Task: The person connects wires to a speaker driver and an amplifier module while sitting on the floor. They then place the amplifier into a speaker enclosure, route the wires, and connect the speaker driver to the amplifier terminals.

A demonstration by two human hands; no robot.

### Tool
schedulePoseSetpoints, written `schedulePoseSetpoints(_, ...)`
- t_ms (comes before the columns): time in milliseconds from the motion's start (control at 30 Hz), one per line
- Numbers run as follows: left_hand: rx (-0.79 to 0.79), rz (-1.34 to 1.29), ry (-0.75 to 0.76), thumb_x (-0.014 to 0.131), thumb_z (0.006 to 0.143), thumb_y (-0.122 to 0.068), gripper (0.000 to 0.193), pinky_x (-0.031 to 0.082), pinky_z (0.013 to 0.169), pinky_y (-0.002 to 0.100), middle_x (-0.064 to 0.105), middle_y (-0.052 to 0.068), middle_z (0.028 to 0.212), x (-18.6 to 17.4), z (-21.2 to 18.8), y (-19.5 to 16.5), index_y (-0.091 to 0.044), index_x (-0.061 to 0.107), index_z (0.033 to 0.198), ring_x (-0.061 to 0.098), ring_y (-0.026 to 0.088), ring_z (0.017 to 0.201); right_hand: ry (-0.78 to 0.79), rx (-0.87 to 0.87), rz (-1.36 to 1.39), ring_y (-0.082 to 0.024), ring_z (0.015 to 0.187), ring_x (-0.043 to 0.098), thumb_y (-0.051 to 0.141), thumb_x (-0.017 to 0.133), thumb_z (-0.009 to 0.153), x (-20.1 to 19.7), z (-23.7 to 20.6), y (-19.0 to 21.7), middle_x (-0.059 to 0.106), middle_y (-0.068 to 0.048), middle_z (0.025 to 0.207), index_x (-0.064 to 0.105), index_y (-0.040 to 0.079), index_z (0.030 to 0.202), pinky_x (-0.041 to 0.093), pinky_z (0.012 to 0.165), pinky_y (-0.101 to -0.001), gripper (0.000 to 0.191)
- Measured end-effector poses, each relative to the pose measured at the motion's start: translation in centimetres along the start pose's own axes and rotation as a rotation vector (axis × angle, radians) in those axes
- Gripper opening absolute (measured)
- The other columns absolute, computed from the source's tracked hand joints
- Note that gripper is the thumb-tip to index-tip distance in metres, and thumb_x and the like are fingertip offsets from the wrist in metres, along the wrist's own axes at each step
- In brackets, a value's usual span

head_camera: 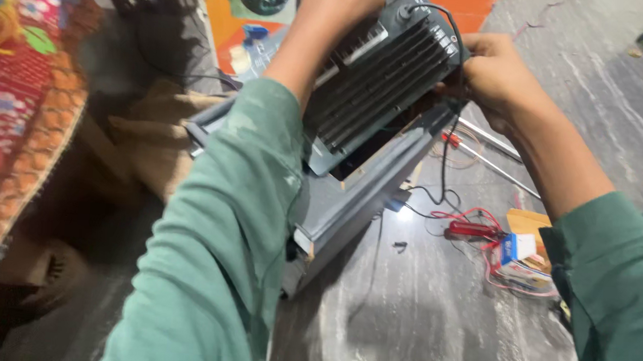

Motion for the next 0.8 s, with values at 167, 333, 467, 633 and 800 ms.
schedulePoseSetpoints(167, -0.206, -0.102, 0.088, 0.048, 0.099, -0.06, 0.06, 0.048, 0.1, 0.048, 0.069, 0.024, 0.116, 0.1, -0.9, 2.2, -0.007, 0.072, 0.114, 0.065, 0.041, 0.115, -0.071, -0.113, 0.502, -0.015, 0.089, 0.071, 0.019, 0.05, 0.103, 1.5, -0.5, 2.5, 0.074, -0.008, 0.103, 0.068, 0.0, 0.115, 0.059, 0.078, -0.0269, 0.029)
schedulePoseSetpoints(333, -0.198, -0.089, 0.107, 0.049, 0.096, -0.056, 0.058, 0.047, 0.1, 0.051, 0.066, 0.024, 0.122, 0.0, -1.1, 1.0, -0.009, 0.071, 0.119, 0.061, 0.043, 0.117, 0.029, -0.171, 0.381, -0.01, 0.087, 0.07, 0.033, 0.051, 0.105, 3.0, -1.9, 3.5, 0.074, -0.003, 0.102, 0.069, 0.003, 0.116, 0.058, 0.079, -0.0257, 0.037)
schedulePoseSetpoints(467, -0.244, -0.15, 0.172, 0.049, 0.098, -0.057, 0.061, 0.05, 0.104, 0.047, 0.068, 0.024, 0.123, 0.7, -1.2, 0.5, -0.004, 0.071, 0.119, 0.065, 0.041, 0.119, -0.033, -0.237, 0.137, -0.007, 0.076, 0.056, 0.03, 0.061, 0.11, 2.4, -1.5, 2.5, 0.065, 0.0, 0.092, 0.068, -0.001, 0.109, 0.043, 0.066, -0.024, 0.032)
schedulePoseSetpoints(633, -0.248, -0.118, 0.181, 0.057, 0.093, -0.056, 0.059, 0.047, 0.103, 0.048, 0.064, 0.023, 0.128, 1.6, -1.2, 1.1, -0.005, 0.072, 0.119, 0.061, 0.042, 0.121, -0.111, -0.287, 0.042, -0.003, 0.076, 0.059, 0.03, 0.061, 0.107, 2.4, -0.7, 1.3, 0.07, 0.002, 0.088, 0.073, -0.002, 0.107, 0.047, 0.068, -0.0214, 0.035)
schedulePoseSetpoints(800, -0.236, -0.147, 0.158, 0.066, 0.088, -0.05, 0.055, 0.05, 0.101, 0.046, 0.066, 0.025, 0.123, 1.8, -1.7, 1.7, -0.002, 0.071, 0.116, 0.063, 0.04, 0.119, -0.256, -0.464, -0.093, -0.004, 0.086, 0.065, 0.018, 0.072, 0.101, 2.3, -1.5, 1.8, 0.074, 0.0, 0.098, 0.069, -0.005, 0.12, 0.052, 0.077, -0.0217, 0.03)
Point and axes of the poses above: each hand's wrist, its own z-axis towards the middle knuckle, its own x-axis out of the palm, y = z × x, the point moved 5 cm from there along z, towards the middle knuckle
